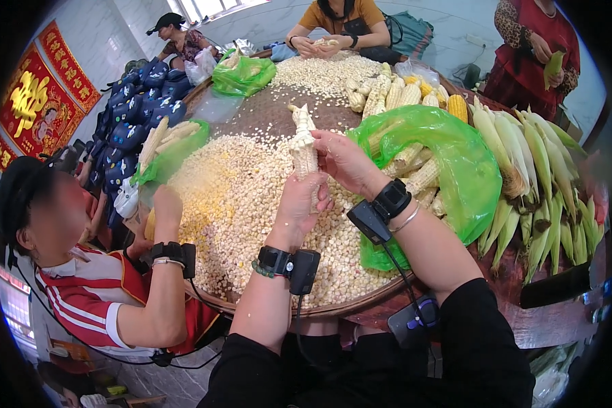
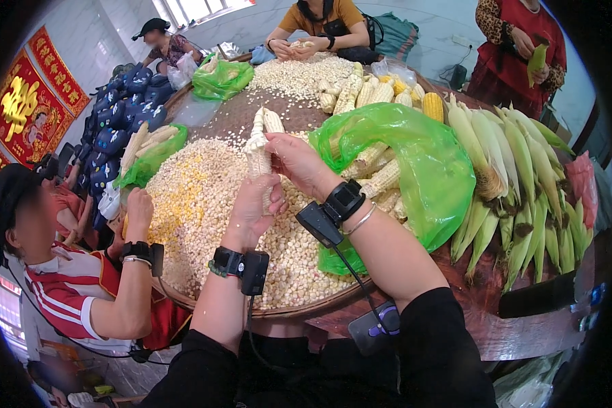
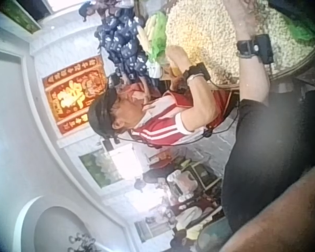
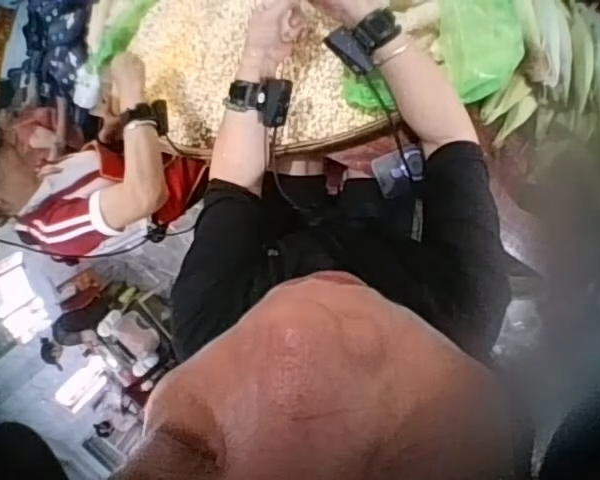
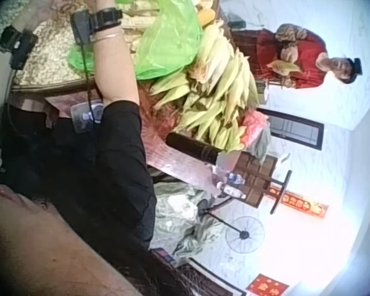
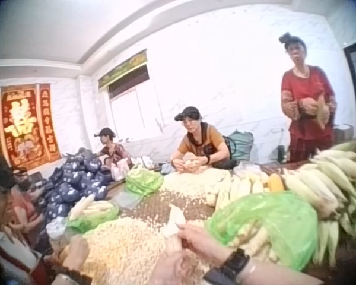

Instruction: The person picks up a corn cob and removes the kernels by hand, dropping them onto a large tray. They then place the empty cob into a green plastic bag and repeat the process with another cob.

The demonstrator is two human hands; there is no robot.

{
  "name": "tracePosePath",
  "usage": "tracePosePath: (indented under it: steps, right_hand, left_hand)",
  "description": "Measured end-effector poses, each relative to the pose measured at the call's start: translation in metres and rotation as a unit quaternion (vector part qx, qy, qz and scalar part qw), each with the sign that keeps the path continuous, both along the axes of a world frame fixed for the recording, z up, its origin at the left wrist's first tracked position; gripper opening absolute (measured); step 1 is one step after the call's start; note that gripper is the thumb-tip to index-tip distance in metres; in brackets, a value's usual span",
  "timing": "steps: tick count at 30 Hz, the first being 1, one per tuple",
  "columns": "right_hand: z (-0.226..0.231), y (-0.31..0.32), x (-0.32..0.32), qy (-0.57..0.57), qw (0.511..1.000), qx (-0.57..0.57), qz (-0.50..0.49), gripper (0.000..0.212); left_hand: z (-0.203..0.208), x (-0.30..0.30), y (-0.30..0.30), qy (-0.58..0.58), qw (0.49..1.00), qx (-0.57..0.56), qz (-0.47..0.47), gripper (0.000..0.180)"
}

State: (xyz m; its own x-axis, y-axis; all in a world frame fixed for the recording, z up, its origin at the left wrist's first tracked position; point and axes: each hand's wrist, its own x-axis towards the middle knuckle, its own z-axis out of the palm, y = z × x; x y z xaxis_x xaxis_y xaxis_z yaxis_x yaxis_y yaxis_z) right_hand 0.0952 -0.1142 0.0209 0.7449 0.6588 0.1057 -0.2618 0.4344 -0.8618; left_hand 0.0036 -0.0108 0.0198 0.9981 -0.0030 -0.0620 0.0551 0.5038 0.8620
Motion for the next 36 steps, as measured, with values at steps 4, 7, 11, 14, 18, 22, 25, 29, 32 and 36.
tracePosePath:
  steps: [4, 7, 11, 14, 18, 22, 25, 29, 32, 36]
  right_hand:
    - [-0.001, 0.006, -0.009, 0.027, 0.999, 0.014, -0.016, 0.037]
    - [0.002, 0.006, -0.011, 0.048, 0.998, 0.012, -0.029, 0.041]
    - [0.011, 0.002, -0.013, 0.068, 0.994, 0.077, 0.024, 0.045]
    - [0.012, 0.002, -0.019, 0.062, 0.996, 0.059, -0.015, 0.045]
    - [0.013, 0.002, -0.019, 0.058, 0.997, 0.05, -0.013, 0.044]
    - [0.01, 0.002, -0.011, 0.086, 0.995, 0.056, 0.014, 0.042]
    - [0.011, 0.004, -0.012, 0.112, 0.992, 0.06, 0.007, 0.034]
    - [0.0, 0.008, -0.01, 0.028, 0.998, 0.036, -0.045, 0.03]
    - [-0.001, 0.009, -0.009, -0.004, 0.998, 0.054, 0.025, 0.049]
    - [0.008, 0.001, -0.011, 0.072, 0.99, 0.108, 0.05, 0.047]
  left_hand:
    - [-0.005, 0.001, 0.0, 0.031, 0.996, 0.068, 0.055, 0.01]
    - [0.0, 0.0, -0.004, 0.043, 0.996, 0.062, 0.057, 0.011]
    - [0.004, -0.002, -0.001, 0.017, 0.999, 0.034, 0.03, 0.013]
    - [0.005, -0.003, -0.003, 0.021, 0.998, 0.044, 0.047, 0.014]
    - [0.001, -0.001, -0.002, 0.009, 0.997, 0.061, 0.049, 0.014]
    - [0.0, 0.0, -0.003, -0.004, 0.991, 0.112, 0.074, 0.014]
    - [-0.001, 0.0, -0.003, -0.001, 0.986, 0.14, 0.086, 0.013]
    - [0.0, -0.001, -0.005, 0.022, 0.996, 0.074, 0.04, 0.011]
    - [0.002, -0.002, 0.002, 0.025, 0.999, 0.026, 0.023, 0.011]
    - [0.007, -0.005, 0.0, 0.02, 0.999, 0.043, 0.021, 0.011]
